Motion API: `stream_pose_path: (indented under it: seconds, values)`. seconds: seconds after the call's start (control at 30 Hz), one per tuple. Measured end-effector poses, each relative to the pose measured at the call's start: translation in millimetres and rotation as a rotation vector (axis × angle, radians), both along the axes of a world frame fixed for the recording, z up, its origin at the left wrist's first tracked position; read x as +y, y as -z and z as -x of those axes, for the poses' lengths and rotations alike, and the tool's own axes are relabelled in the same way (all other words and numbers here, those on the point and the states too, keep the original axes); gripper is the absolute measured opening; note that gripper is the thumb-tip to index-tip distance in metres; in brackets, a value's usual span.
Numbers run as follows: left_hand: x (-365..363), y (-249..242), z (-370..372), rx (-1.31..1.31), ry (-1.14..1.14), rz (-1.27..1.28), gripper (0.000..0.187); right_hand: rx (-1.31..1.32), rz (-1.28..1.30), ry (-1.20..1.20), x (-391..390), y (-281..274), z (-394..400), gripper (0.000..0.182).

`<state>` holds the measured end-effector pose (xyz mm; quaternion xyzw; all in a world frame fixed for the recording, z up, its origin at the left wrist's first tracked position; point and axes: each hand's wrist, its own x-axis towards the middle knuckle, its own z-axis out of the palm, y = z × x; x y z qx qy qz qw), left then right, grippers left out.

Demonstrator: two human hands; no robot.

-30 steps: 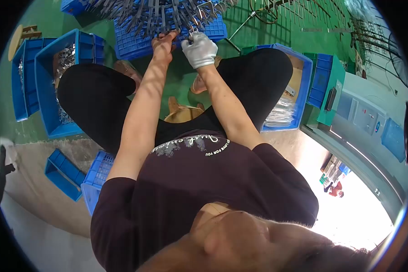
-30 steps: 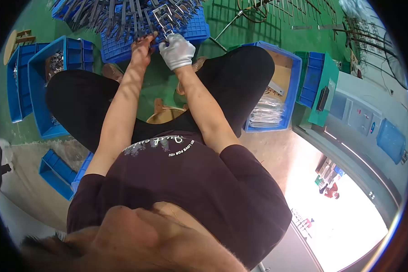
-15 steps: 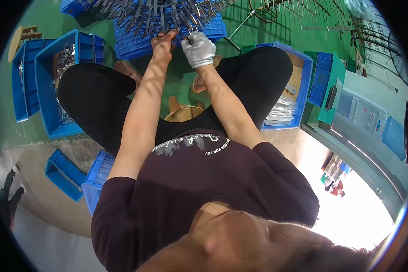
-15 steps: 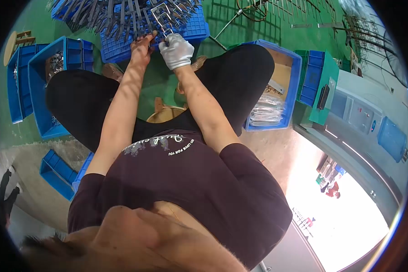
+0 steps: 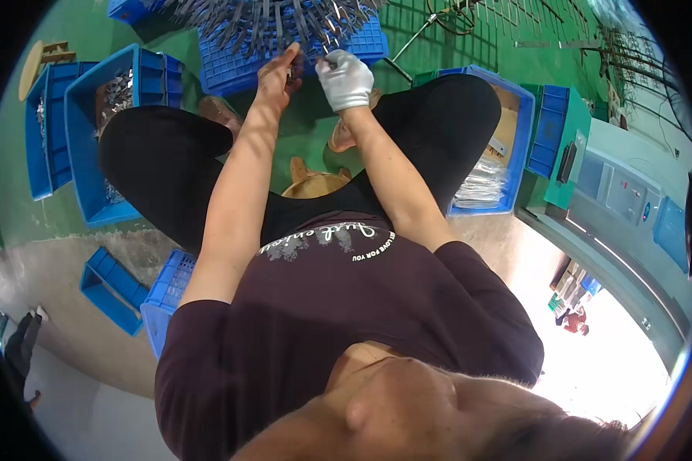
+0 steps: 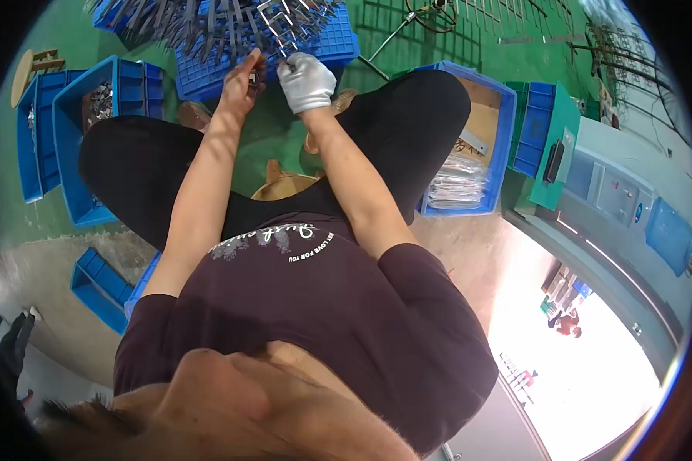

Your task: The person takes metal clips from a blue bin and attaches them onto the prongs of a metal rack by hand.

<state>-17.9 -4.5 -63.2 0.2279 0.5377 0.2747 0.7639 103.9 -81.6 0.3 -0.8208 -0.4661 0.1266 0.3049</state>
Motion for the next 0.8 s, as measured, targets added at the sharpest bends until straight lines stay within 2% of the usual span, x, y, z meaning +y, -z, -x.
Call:
stream_pose_path:
  seconds: [0.03, 0.13, 0.23, 0.27, 0.33, 0.4, 0.47, 0.57, 0.6, 0.7, 0.73, 0.8]
  values:
    - [-3, 1, 8, -0.042, 0.043, 0.039, 0.041, 0.018, 0.018, -0.008, -2, 2, -2, 0.023]
    - [-16, 4, 22, -0.4, 0.012, 0.246, 0.057, 0.021, 0.109, -0.177, -5, -18, -3, 0.021]
    - [-27, -10, 27, -0.547, -0.003, 0.312, 0.056, 0.036, 0.123, -0.309, -10, -34, 1, 0.02]
    - [-30, -17, 26, -0.494, -0.035, 0.317, 0.053, 0.033, 0.115, -0.346, -14, -36, 2, 0.02]
    - [-32, -27, 31, -0.548, -0.012, 0.312, 0.053, 0.063, 0.173, -0.358, -23, -44, 7, 0.02]
    - [-29, -23, 34, -0.616, 0.022, 0.306, 0.055, 0.057, 0.092, -0.387, -25, -33, 6, 0.02]
    - [-25, 2, 41, -0.686, 0.062, 0.302, 0.057, 0.043, 0.006, -0.453, -26, -38, 12, 0.018]
    - [-29, 8, 38, -0.705, 0.037, 0.305, 0.056, -0.006, -0.152, -0.471, -26, -31, 25, 0.015]
    - [-34, -2, 32, -0.641, -0.035, 0.325, 0.056, -0.062, -0.237, -0.478, -28, -29, 28, 0.012]
    - [-38, -8, 29, -0.563, -0.001, 0.267, 0.055, -0.126, -0.163, -0.5, -29, -23, 33, 0.011]
    - [-39, -8, 28, -0.57, -0.029, 0.269, 0.053, -0.094, -0.12, -0.517, -28, -23, 31, 0.015]
    - [-38, -6, 28, -0.56, -0.056, 0.285, 0.05, 0.131, -0.045, -0.45, -24, -23, 27, 0.018]
